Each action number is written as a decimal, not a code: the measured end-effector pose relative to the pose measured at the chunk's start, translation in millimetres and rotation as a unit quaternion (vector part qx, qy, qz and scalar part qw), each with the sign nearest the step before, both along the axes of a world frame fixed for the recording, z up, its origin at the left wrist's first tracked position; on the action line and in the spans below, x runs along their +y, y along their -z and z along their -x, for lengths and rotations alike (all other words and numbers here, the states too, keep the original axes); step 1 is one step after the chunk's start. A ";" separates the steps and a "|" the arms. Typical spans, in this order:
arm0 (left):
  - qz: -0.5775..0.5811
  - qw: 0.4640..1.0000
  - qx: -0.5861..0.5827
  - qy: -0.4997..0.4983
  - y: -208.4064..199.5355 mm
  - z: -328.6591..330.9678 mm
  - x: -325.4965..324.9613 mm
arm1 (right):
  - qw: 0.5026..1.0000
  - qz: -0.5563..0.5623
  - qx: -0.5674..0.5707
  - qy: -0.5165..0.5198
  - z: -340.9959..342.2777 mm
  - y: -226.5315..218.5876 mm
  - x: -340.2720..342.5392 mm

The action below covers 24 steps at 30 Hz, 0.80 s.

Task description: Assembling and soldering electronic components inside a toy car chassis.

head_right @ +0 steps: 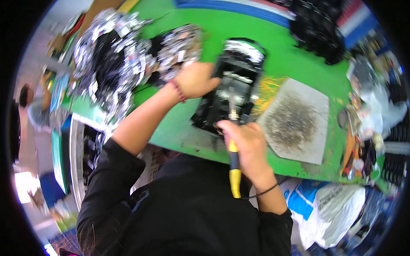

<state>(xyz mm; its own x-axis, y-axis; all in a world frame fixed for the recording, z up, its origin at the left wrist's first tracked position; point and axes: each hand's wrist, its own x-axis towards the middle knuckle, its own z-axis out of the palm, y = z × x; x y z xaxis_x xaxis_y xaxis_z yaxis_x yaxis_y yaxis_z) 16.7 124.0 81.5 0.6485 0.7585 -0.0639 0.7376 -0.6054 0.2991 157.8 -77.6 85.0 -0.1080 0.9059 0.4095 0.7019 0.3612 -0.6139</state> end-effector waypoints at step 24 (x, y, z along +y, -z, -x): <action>0.008 0.578 0.233 -0.782 20.4 598.7 -443.7 | 0.979 -0.043 0.141 0.141 3.9 82.0 -27.0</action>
